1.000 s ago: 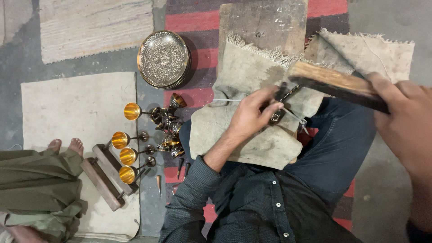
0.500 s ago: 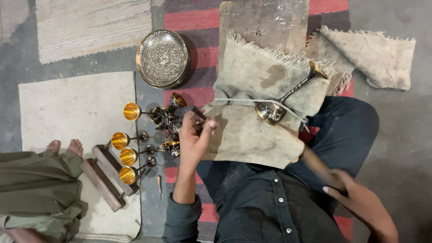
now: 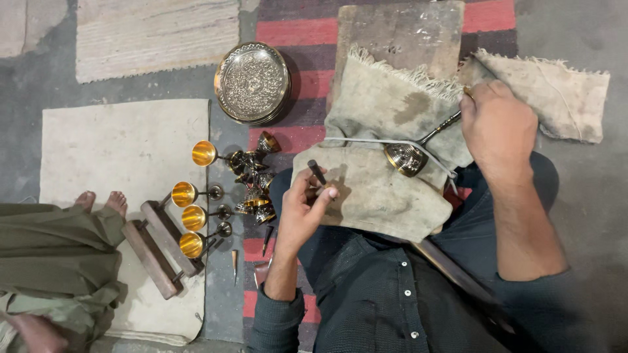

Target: The person sits cross-legged on the floor holding a chisel against a brass goblet and repeatedly strikes the chisel with a wooden mallet to engrave decorative patterns into the metal, repositioning the chisel around the item's surface.

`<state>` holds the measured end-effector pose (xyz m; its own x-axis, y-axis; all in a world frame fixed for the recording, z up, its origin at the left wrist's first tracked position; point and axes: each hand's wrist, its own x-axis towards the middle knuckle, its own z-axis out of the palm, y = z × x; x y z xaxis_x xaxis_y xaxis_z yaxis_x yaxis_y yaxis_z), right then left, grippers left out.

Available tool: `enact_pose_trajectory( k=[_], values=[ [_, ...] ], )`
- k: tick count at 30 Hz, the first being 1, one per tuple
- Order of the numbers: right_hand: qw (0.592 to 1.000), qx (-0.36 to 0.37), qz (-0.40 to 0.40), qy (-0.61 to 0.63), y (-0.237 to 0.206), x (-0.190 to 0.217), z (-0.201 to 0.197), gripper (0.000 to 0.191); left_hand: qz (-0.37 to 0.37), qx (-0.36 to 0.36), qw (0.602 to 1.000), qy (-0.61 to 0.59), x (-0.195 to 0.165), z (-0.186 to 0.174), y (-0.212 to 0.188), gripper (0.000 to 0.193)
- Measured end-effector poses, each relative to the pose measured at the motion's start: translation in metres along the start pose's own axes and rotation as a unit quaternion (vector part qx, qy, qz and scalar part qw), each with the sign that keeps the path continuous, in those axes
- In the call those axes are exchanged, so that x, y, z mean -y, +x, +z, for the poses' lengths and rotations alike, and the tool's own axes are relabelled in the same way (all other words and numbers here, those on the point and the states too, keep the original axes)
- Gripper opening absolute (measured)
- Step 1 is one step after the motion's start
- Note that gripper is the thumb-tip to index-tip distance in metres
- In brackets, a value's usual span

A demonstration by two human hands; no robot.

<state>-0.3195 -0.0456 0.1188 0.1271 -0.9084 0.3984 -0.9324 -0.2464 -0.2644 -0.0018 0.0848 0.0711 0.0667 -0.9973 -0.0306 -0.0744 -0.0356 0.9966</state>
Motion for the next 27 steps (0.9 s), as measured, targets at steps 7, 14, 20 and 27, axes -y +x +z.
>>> enact_pose_trajectory(
  k=[7,14,20,27],
  values=[
    [0.959,-0.044,-0.029,0.28,-0.03,-0.02,0.003,0.02,-0.013,0.015,1.0,-0.008,-0.002,-0.004,0.003,0.039],
    [0.942,0.252,0.201,0.09,-0.176,-0.046,-0.022,0.025,0.014,0.113,0.991,0.077,-0.022,0.02,0.034,0.048],
    [0.937,0.347,0.045,0.006,-0.283,-0.027,0.027,0.057,0.08,0.205,0.969,0.116,-0.031,0.069,0.075,0.053],
    [0.837,0.462,0.29,0.049,-0.353,-0.146,-0.012,0.049,0.212,0.307,0.912,0.172,-0.03,0.106,0.11,0.052]
  ],
)
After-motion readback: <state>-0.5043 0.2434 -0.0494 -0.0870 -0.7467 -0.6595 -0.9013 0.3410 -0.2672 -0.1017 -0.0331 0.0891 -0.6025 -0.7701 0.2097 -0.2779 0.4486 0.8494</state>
